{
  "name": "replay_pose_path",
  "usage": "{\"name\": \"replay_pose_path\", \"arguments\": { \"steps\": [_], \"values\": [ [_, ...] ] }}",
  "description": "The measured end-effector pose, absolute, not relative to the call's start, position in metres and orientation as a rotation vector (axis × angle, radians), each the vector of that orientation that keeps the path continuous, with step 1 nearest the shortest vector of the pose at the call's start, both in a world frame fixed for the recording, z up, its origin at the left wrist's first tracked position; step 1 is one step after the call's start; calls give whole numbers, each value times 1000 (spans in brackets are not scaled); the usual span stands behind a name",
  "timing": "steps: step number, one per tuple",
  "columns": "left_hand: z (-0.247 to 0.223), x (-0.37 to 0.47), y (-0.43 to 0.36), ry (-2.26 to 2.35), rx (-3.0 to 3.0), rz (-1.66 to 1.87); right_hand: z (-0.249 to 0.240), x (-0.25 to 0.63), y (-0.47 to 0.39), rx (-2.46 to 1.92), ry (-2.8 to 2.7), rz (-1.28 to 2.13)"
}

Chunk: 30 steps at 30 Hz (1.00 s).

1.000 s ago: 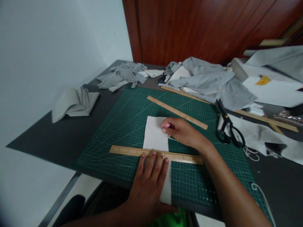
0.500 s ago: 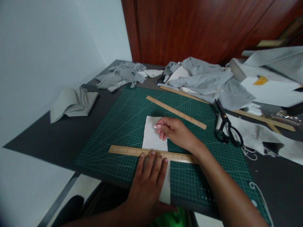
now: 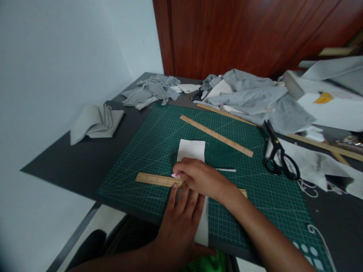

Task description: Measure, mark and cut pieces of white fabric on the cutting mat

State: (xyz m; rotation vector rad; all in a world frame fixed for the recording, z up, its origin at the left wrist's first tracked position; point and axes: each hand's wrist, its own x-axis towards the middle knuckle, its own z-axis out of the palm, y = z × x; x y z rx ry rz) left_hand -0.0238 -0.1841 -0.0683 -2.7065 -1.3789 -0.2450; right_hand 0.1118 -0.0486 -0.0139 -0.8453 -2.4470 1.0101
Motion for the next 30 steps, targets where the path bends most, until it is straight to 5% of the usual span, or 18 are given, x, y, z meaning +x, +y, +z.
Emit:
{"name": "replay_pose_path", "arguments": {
  "steps": [30],
  "values": [
    [-59, -22, -182, -1401, -2779, -134, -8, 115, -49, -823, -2620, 911]
  ]
}}
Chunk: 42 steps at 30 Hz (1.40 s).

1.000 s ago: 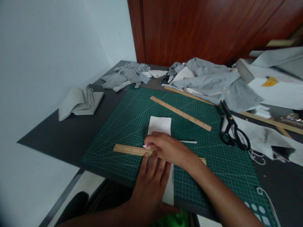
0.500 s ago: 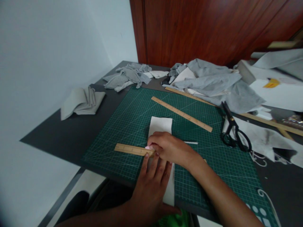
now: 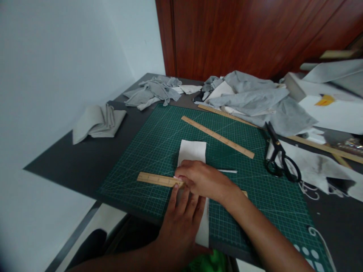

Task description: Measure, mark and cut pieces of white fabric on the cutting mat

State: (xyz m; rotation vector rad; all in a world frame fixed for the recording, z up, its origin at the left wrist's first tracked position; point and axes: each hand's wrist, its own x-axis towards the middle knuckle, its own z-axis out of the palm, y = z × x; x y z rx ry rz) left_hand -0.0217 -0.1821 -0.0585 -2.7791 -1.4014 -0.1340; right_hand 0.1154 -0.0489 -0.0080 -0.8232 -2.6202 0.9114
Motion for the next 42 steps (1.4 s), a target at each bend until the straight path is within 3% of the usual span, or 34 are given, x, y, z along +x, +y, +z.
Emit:
{"name": "replay_pose_path", "arguments": {
  "steps": [19, 42],
  "values": [
    [-52, -20, -184, -1451, -2797, -108, -3, 121, -49, -773, -2684, 934],
    [-52, -22, -183, -1435, -2792, -121, 26, 138, -53, -1039, -2750, 914]
  ]
}}
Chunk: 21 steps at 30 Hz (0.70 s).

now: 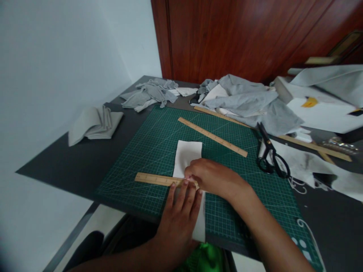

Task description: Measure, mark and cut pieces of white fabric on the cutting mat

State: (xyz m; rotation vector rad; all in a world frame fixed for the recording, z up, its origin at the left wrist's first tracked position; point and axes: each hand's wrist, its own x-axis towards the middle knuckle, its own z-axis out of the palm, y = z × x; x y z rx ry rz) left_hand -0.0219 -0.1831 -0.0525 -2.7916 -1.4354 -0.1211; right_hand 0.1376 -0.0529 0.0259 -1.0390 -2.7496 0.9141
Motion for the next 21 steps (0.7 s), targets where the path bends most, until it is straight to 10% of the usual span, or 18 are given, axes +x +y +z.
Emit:
{"name": "replay_pose_path", "arguments": {
  "steps": [21],
  "values": [
    [-60, -20, -182, -1415, -2743, -206, 35, 149, -51, -1229, -2727, 1210]
  ]
}}
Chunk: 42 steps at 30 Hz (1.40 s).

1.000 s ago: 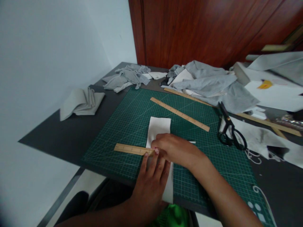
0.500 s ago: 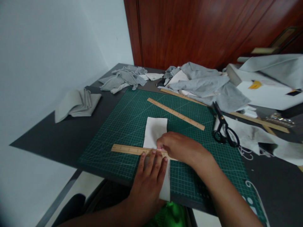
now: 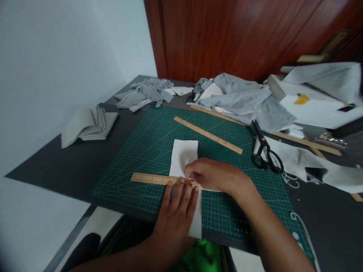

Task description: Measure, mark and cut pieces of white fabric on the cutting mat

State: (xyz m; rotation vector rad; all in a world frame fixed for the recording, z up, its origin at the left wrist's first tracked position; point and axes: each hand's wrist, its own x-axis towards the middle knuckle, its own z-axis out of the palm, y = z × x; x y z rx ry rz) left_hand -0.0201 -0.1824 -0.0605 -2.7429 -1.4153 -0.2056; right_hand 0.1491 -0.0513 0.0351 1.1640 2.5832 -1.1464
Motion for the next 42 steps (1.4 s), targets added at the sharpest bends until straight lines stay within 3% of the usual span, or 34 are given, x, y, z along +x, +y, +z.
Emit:
{"name": "replay_pose_path", "arguments": {
  "steps": [19, 24, 31, 37, 42],
  "values": [
    [-62, -20, -183, -1431, -2767, -194, 28, 172, -52, 1527, 2292, -908],
    [-61, -21, -183, -1415, -2749, -195, 27, 191, -36, 1482, 2507, -899],
    [-63, -23, -183, -1368, -2767, -177, 9, 215, -2, 1948, 2553, -521],
    [-67, -26, -183, -1357, -2772, -187, -6, 227, 10, 2001, 2408, -594],
    [-65, -26, -182, -1315, -2748, -212, 0, 210, 2, 1978, 2572, -361]
  ]
}}
